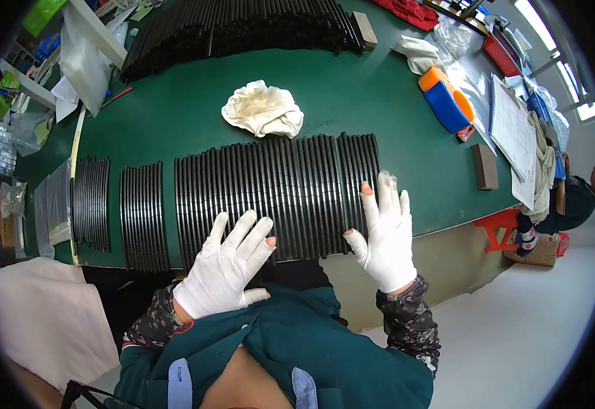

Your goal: Organizing, aligning, and cleaning black plastic tubes on a factory workbench.

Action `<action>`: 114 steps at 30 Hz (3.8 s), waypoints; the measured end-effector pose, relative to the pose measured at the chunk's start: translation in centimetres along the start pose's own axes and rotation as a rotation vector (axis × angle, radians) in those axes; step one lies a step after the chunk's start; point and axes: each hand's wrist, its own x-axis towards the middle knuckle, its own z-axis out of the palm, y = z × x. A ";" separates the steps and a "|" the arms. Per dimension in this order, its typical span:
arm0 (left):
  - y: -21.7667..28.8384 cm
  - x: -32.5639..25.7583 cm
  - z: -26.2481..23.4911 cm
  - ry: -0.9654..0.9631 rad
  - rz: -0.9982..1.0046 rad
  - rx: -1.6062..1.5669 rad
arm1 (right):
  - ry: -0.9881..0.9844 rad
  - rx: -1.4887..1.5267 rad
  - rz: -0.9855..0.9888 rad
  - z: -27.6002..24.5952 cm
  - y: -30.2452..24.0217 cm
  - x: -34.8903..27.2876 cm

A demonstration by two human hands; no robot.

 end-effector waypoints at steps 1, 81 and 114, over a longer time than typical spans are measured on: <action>0.1 0.3 0.0 -0.003 0.003 -0.002 | -0.002 0.001 0.004 0.0 -0.1 0.2; 3.0 5.4 1.7 0.129 0.260 0.015 | -0.124 0.212 -0.262 0.4 -4.8 21.5; -3.9 17.5 0.3 0.136 0.326 0.327 | 0.194 0.576 -0.634 -4.7 0.6 4.4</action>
